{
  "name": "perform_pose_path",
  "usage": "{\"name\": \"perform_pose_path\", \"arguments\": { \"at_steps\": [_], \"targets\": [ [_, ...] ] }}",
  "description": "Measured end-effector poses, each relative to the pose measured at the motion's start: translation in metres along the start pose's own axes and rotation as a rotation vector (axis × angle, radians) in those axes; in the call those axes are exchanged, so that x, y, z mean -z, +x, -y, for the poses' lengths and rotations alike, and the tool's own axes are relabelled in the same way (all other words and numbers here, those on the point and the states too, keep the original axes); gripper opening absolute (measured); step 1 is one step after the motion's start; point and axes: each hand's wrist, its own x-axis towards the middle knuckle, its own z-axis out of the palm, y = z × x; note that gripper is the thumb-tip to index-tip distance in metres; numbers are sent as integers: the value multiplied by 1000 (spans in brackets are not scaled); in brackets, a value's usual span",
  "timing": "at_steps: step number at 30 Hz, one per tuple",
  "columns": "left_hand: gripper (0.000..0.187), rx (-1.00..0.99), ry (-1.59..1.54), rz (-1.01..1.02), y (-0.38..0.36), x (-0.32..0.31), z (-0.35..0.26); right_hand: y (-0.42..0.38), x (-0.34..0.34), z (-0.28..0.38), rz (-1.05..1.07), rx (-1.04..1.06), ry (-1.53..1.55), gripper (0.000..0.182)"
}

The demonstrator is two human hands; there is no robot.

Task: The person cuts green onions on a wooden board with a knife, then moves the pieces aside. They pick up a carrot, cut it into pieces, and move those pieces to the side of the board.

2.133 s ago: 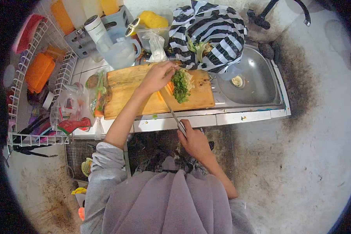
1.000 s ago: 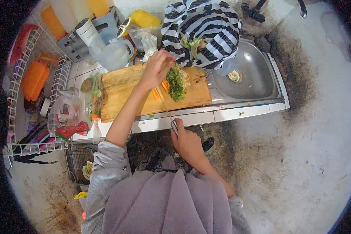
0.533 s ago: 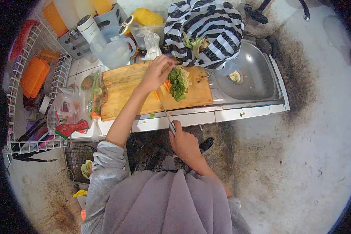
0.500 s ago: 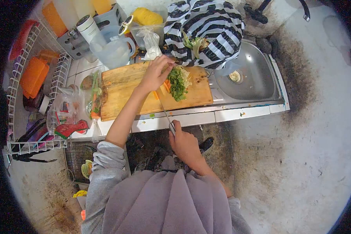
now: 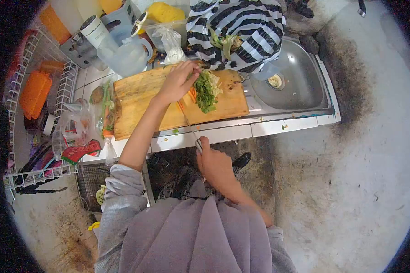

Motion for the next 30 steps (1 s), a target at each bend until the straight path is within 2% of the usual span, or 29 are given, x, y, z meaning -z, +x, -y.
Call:
{"name": "perform_pose_path", "arguments": {
  "at_steps": [3, 13, 16, 20, 22, 25, 29, 30],
  "targets": [
    [15, -13, 57, 30, 7, 0, -2, 0, 7, -7, -58, 27, 46, 35],
    [15, -4, 54, 25, 4, 5, 1, -1, 2, -3, -34, 24, 135, 34],
    [18, 32, 132, 96, 0, 4, 2, 0, 0, -2, -33, 27, 101, 34],
    [19, 40, 87, 80, 0, 6, -2, 0, 2, 6, -6, -8, 79, 35],
    [15, 22, 100, 106, -2, 7, -3, 1, -3, 11, 16, -28, 73, 35],
    [18, 22, 53, 156, -6, 11, -1, 0, -10, 16, 77, -70, -11, 36],
    [14, 82, 15, 122, -15, 13, 1, 1, -27, 9, 43, -4, -128, 35],
    [14, 58, 7, 37, -13, 11, 0, 1, -26, 8, 17, 14, -140, 35]
  ]
}}
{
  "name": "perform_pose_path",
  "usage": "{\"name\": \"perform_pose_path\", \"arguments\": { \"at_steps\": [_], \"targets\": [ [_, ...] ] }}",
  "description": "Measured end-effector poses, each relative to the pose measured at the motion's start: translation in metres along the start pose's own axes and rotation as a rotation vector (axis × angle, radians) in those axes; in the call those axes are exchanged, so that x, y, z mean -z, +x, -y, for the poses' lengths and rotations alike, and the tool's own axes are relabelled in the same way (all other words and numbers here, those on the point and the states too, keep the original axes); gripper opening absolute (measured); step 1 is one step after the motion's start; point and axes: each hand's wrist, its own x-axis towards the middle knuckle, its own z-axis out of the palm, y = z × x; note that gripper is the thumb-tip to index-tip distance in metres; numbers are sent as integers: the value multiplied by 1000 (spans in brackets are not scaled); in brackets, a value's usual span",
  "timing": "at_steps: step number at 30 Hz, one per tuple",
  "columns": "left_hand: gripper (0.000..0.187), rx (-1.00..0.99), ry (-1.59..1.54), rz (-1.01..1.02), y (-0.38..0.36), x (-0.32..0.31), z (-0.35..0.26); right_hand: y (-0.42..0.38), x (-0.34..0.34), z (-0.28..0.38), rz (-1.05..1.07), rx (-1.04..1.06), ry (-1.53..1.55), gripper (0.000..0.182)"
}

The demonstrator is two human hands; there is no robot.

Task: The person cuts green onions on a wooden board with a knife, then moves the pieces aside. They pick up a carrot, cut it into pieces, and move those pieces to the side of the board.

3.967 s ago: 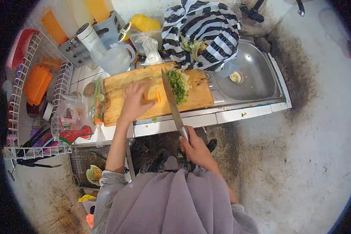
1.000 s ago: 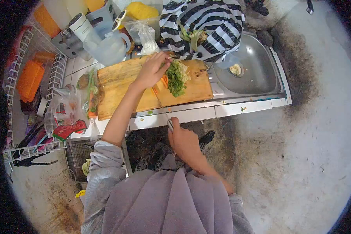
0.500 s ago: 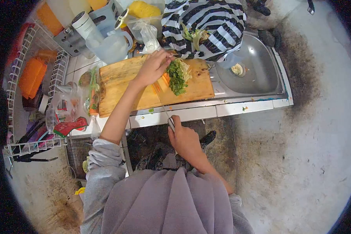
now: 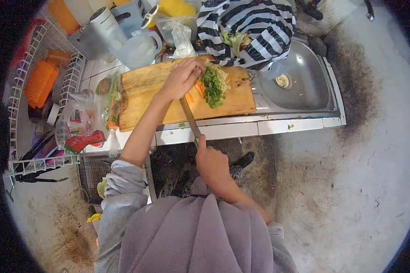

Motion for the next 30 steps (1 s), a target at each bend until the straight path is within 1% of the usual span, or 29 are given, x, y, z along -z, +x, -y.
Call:
{"name": "perform_pose_path", "arguments": {
  "at_steps": [1, 2, 4, 5, 7, 8, 10, 11, 13, 14, 16, 17, 19, 20, 22, 26, 28, 30],
  "targets": [
    [15, -26, -13, -88, 2, -1, -1, 0, 5, -4, -14, 3, -4, 35],
    [15, -38, -9, -97, 4, -1, -1, 1, 15, -9, -22, 4, 81, 34],
    [15, -7, -129, -317, 8, 6, -1, 3, 22, -20, -31, 8, 194, 33],
    [15, -12, -126, -319, 5, 10, 1, 2, 24, -23, -37, 10, 194, 33],
    [15, 146, -339, -493, -8, 26, 1, 0, 27, -27, -108, -4, 296, 34],
    [15, 142, -341, -491, -17, 34, 2, -1, 30, -27, -112, -7, 296, 34],
    [18, 243, -359, -361, -43, 49, 7, -4, 34, -26, -77, -1, 315, 34],
    [18, 242, -358, -356, -55, 53, 11, -5, 33, -25, -79, -4, 319, 34],
    [26, 280, -321, -293, -74, 56, 16, -7, 31, -20, -26, 9, 323, 35],
    [26, 279, -319, -292, -80, 55, 14, -6, 28, -19, -28, 10, 325, 35],
    [37, 294, -61, -206, -88, 57, 4, -5, 20, -19, -11, 37, 311, 36],
    [37, 293, -59, -208, -88, 57, 0, -4, 22, -19, -11, 39, 310, 36],
    [44, 307, 147, -83, -89, 57, -7, -3, 27, -21, -14, 11, 302, 36],
    [44, 306, 147, -86, -89, 57, -5, -2, 27, -23, -16, 12, 300, 36],
    [48, 354, 170, -14, -89, 53, -3, 0, 28, -31, -102, -15, 268, 32],
    [45, 370, 154, -9, -85, 47, -7, 6, 33, -39, -95, -54, 245, 32],
    [44, 403, 114, 56, -80, 45, -10, 7, 34, -38, -96, -60, 248, 32],
    [43, 364, 117, 40, -78, 39, -19, 8, 34, -41, -99, -40, 284, 34]
  ]
}}
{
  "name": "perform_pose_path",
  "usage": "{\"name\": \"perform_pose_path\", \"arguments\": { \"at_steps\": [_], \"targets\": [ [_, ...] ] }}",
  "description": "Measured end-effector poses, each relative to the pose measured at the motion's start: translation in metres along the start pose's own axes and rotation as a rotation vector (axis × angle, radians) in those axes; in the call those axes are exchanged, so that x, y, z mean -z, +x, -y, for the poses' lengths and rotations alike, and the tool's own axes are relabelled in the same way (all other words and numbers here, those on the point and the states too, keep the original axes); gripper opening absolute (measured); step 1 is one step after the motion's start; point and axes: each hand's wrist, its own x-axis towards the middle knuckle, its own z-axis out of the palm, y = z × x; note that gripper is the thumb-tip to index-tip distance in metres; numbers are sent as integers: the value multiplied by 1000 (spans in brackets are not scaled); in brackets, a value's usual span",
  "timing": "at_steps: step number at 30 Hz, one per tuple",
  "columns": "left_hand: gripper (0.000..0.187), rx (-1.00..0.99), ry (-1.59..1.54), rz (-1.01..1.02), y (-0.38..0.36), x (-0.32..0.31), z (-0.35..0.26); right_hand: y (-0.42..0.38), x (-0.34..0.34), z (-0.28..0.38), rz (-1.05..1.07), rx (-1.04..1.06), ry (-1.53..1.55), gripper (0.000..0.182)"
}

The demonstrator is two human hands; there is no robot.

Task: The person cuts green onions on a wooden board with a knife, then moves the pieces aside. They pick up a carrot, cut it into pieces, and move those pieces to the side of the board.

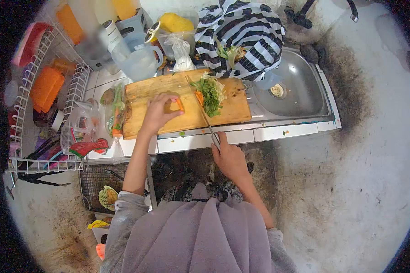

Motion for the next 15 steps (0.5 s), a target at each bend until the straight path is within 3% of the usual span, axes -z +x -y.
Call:
{"name": "perform_pose_path", "arguments": {
  "at_steps": [15],
  "targets": [
    [45, -81, 136, -154, -21, -10, 7, -23, 10, -1, 48, 1, 216, 35]
  ]
}}
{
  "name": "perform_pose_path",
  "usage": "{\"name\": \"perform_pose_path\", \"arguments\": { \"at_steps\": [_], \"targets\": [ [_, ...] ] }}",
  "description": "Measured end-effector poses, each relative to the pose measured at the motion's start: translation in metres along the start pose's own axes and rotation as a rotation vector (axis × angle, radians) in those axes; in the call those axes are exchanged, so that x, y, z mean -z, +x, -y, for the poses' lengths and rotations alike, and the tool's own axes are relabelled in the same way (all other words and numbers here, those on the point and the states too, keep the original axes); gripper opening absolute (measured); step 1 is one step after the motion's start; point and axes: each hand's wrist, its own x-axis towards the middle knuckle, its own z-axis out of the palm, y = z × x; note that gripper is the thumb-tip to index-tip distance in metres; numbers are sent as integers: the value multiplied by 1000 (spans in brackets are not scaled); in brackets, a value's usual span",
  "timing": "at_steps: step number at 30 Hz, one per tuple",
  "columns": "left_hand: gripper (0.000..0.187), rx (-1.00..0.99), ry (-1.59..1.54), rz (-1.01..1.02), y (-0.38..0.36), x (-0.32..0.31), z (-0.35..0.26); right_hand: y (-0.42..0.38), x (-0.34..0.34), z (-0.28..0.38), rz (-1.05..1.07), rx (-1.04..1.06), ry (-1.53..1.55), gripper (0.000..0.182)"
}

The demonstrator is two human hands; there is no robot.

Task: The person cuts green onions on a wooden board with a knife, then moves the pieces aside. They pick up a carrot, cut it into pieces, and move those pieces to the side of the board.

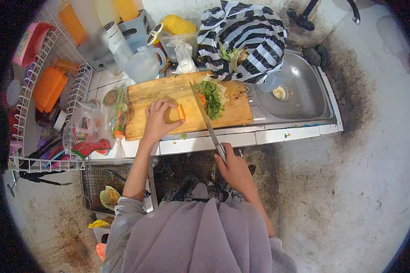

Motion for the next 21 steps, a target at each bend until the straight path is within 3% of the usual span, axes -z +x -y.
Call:
{"name": "perform_pose_path", "arguments": {
  "at_steps": [10, 13, 21],
  "targets": [
    [46, -15, -80, -13, -4, 2, 4, -10, -20, 14, 37, 75, -53, 37],
    [42, 10, -75, -35, -4, -1, 3, -9, -21, 20, 100, 7, -80, 37],
    [40, 51, -79, -56, -5, -1, -3, -7, -31, 14, 12, 82, -149, 38]
  ]
}}
